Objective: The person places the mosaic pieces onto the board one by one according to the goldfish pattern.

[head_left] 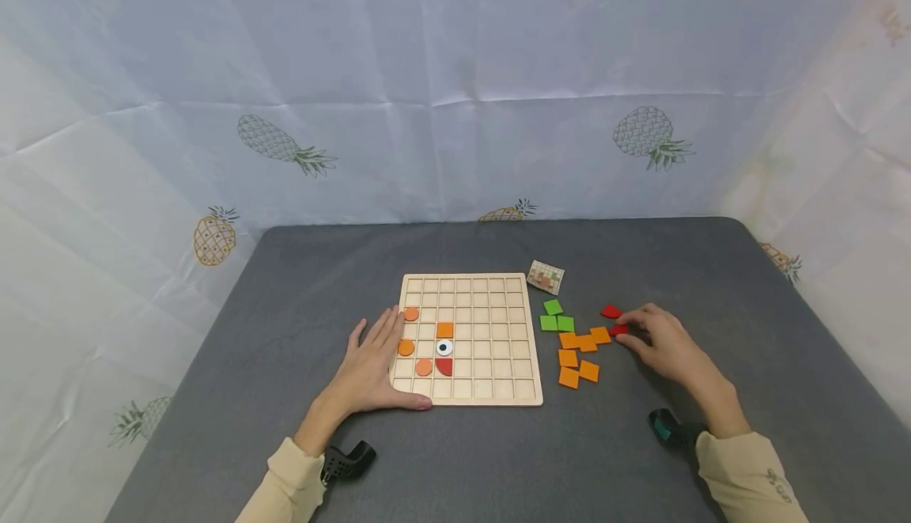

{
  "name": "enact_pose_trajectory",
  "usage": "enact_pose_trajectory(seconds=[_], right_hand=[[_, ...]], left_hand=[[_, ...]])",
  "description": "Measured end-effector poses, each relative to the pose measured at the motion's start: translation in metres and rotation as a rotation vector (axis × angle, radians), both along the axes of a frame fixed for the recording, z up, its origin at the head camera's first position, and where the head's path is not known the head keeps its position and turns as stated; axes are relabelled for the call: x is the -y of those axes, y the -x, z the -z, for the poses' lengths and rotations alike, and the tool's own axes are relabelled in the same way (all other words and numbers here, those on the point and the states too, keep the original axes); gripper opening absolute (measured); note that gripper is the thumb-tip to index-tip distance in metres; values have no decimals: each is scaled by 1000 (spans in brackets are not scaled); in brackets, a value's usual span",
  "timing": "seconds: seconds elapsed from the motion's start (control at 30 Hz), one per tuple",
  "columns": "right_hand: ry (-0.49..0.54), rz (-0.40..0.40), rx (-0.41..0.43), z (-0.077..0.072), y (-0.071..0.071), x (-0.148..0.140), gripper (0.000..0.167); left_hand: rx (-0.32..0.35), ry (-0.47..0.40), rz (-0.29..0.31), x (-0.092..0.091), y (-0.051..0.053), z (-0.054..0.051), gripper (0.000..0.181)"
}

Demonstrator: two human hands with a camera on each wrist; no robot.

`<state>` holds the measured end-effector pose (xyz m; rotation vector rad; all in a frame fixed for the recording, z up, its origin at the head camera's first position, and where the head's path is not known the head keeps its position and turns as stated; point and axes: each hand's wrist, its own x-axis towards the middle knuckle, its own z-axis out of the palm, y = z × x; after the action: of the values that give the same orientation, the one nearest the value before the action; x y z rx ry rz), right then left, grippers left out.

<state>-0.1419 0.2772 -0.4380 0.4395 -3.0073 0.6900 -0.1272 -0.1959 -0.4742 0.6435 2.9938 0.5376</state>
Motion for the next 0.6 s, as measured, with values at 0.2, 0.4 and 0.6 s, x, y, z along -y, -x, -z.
enact_pose_trajectory(seconds=[0.2,0.4,0.6], right_hand=[[23,12,6,-3,-1,0,17],[12,18,-1,-9,0,7,23],[32,-17,-25,-17,5,20,23]], left_hand=[[-7,-4,7,0,-1,-1,144],[-4,-2,6,-1,0,-2,144],[1,-2,5,-1,-1,-2,144]])
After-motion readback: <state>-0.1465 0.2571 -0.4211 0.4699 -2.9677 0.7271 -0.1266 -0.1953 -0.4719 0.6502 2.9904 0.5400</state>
